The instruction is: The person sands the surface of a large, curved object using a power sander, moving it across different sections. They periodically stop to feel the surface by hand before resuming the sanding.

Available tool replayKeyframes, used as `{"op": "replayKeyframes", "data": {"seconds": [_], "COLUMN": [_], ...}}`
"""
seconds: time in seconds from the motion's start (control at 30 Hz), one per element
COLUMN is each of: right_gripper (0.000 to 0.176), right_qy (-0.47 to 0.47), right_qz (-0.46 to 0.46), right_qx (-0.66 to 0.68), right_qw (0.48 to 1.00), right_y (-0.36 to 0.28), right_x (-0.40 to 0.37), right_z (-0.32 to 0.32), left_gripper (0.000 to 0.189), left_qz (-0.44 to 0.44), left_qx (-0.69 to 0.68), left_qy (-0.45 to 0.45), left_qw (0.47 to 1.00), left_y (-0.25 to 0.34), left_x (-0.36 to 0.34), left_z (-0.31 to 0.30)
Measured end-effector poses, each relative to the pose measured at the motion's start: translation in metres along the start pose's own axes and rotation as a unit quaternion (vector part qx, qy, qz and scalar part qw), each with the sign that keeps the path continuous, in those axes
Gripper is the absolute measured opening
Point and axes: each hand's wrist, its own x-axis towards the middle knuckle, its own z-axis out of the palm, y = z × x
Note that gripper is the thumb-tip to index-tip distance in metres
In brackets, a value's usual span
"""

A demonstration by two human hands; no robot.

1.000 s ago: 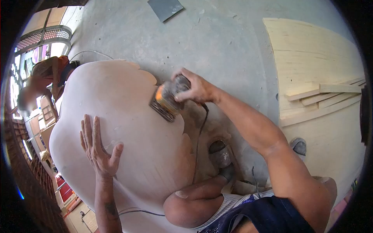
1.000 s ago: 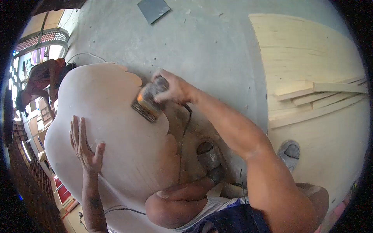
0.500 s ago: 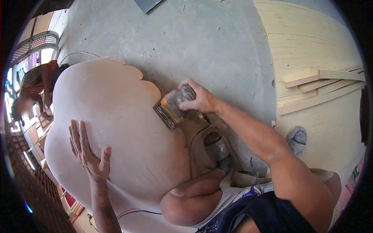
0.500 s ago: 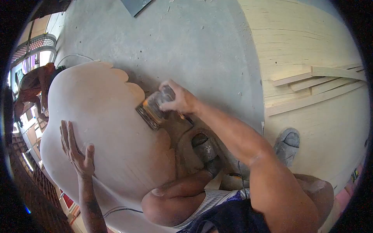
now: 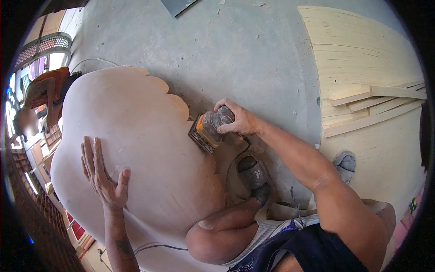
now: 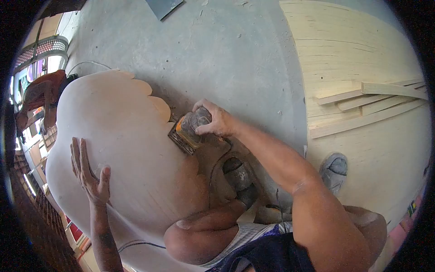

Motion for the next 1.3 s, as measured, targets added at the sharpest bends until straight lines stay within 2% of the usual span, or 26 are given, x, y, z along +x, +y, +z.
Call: {"op": "replayKeyframes", "data": {"seconds": [0.33, 0.53, 0.63, 0.73, 0.93, 1.03, 1.07, 1.17, 1.3], "right_gripper": [0.065, 0.065, 0.065, 0.065, 0.064, 0.063, 0.062, 0.061, 0.063], "right_qy": [-0.008, 0.014, 0.009, -0.007, 0.031, 0.035, 0.038, 0.016, 0.004], "right_qz": [-0.017, 0.005, 0.010, -0.009, -0.069, -0.046, -0.064, -0.002, -0.053], "right_qx": [0.015, -0.016, 0.023, 0.033, -0.025, -0.003, -0.001, 0.042, -0.046], "right_qw": [1.000, 1.000, 1.000, 0.999, 0.997, 0.998, 0.997, 0.999, 0.998], "right_y": [-0.019, -0.007, -0.014, -0.029, -0.032, -0.035, -0.036, -0.045, -0.026], "right_x": [0.010, 0.006, 0.007, 0.004, -0.007, 0.008, 0.016, 0.029, 0.010], "right_z": [0.000, 0.000, 0.004, 0.006, 0.018, 0.012, 0.009, 0.001, 0.000], "left_gripper": [0.099, 0.099, 0.100, 0.101, 0.101, 0.100, 0.100, 0.100, 0.100], "left_qz": [0.016, 0.011, 0.014, 0.006, 0.014, 0.016, 0.015, 0.012, 0.009], "left_qx": [0.007, 0.006, 0.006, 0.002, 0.003, 0.001, -0.001, -0.007, -0.005], "left_qy": [-0.009, -0.009, -0.010, -0.004, -0.001, -0.001, 0.000, 0.000, 0.006], "left_qw": [1.000, 1.000, 1.000, 1.000, 1.000, 1.000, 1.000, 1.000, 1.000], "left_y": [0.004, 0.004, 0.003, 0.003, 0.003, 0.004, 0.004, 0.003, 0.001], "left_x": [0.001, 0.001, -0.001, 0.000, 0.002, 0.002, 0.001, 0.001, 0.000], "left_z": [-0.003, -0.003, -0.002, -0.001, -0.001, -0.002, -0.002, -0.001, 0.001]}}
